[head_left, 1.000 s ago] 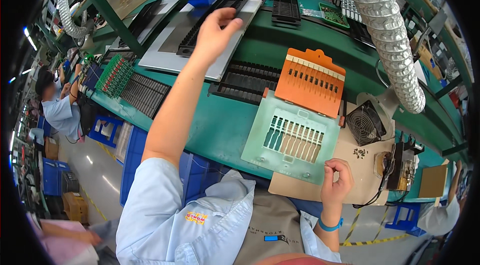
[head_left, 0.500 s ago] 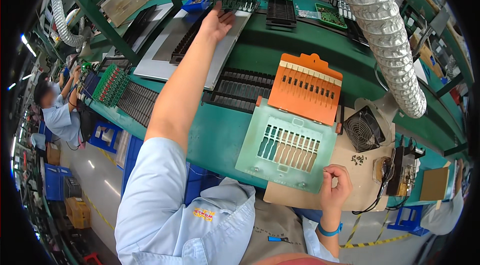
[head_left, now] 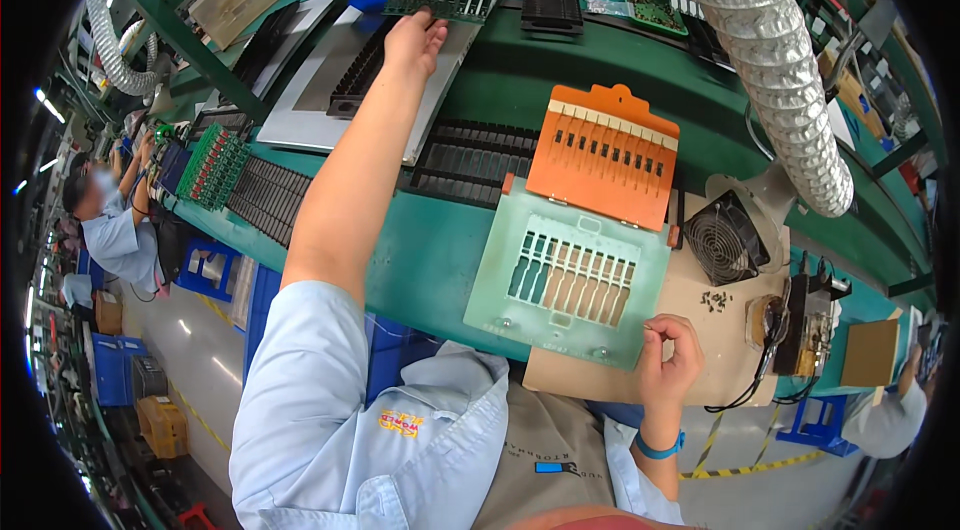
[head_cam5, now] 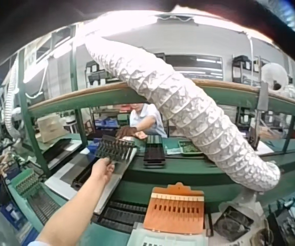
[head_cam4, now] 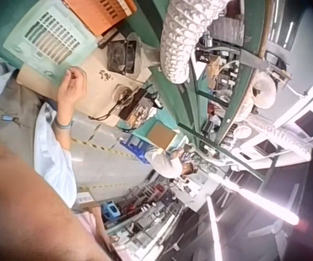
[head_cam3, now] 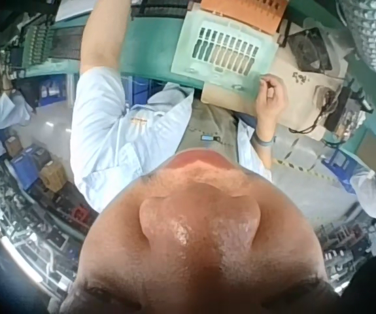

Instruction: Soldering electronic components onto a panel of printed circuit boards at an assembly station.

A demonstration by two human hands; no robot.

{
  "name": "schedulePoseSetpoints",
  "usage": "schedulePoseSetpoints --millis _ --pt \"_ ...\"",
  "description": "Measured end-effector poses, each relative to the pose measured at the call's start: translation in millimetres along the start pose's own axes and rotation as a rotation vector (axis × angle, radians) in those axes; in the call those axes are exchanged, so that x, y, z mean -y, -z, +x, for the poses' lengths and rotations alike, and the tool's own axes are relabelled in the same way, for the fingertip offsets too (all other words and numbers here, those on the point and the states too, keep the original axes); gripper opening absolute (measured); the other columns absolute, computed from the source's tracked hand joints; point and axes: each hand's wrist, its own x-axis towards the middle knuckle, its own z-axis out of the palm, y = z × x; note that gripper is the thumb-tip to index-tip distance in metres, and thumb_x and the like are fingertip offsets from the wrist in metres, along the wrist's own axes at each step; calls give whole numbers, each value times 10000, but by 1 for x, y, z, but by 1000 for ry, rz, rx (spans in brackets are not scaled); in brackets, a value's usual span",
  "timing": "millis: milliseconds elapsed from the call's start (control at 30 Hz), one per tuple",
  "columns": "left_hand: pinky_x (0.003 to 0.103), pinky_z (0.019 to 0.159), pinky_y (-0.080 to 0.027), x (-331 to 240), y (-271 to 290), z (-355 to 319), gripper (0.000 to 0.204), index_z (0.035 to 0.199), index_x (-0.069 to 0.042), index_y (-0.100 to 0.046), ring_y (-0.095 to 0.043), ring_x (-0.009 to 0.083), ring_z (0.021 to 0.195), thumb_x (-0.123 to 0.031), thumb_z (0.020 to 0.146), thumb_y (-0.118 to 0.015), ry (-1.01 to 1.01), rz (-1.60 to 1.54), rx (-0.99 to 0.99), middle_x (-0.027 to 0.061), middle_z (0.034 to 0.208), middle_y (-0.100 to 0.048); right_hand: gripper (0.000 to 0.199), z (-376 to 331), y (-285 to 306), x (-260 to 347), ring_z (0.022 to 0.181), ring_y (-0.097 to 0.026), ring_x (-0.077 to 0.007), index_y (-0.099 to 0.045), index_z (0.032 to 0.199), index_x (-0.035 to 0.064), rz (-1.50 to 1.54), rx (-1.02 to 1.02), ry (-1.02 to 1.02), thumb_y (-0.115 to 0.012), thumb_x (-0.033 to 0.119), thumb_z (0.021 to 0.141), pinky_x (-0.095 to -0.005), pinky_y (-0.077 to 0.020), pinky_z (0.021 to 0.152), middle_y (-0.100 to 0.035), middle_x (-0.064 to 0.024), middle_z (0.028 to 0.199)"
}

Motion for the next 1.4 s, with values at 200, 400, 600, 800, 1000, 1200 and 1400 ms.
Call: schedulePoseSetpoints --millis 200,400,600,800,1000,1200,1400 --pt "289 748 -543 -22 35 -81 175 1080 40 -640 -648 179 818 -98 981 -683 -85 109 38 112 964 -686 96 -10 -2 -2 777 -579 -186 -642 927 8 51 23 -22 -640 -55 854 -282 -493 717 -676 -95 914" --pt "272 802 -559 -24 25 -223 90 965 32 -693 -695 182 863 -53 935 -697 -198 421 179 135 972 -746 86 -12 -10 4 874 -655 -207 -592 1080 37 830 31 -367 -582 94 1017 -297 -536 790 -691 -141 1110" --pt "311 822 -587 -30 -8 -318 128 939 -56 -769 -715 240 952 -56 811 -775 -792 708 728 75 1028 -771 141 -12 -9 37 896 -652 -178 -573 1130 70 1259 27 -578 -574 189 1054 -276 -526 774 -679 -133 1145" --pt "321 859 -584 -13 1 -359 124 930 -112 -790 -704 251 1021 -71 814 -785 -967 794 784 22 1070 -768 110 -34 -8 27 855 -598 -109 -568 1129 61 1277 82 -537 -575 135 1048 -223 -489 755 -647 -64 1045" --pt "326 894 -572 -7 9 -370 233 1072 -132 -760 -682 254 1099 -90 844 -785 -995 784 769 20 1169 -738 92 -42 -18 33 800 -521 -63 -564 1126 53 1070 -25 -444 -573 70 1036 -195 -443 726 -599 -12 957" --pt "378 972 -533 -6 11 -364 502 1377 -60 -579 -656 278 1166 -240 937 -740 -633 584 568 119 1325 -658 104 -43 -20 34 774 -474 -57 -557 1127 52 898 30 -339 -571 37 1026 -192 -414 710 -575 0 936" --pt "366 982 -515 -34 -6 -343 678 1433 43 -507 -644 292 1172 -458 997 -645 1057 -263 626 191 1381 -620 112 -37 -11 42 776 -474 -66 -570 1094 50 808 237 -245 -590 4 994 -197 -409 700 -582 -4 935"
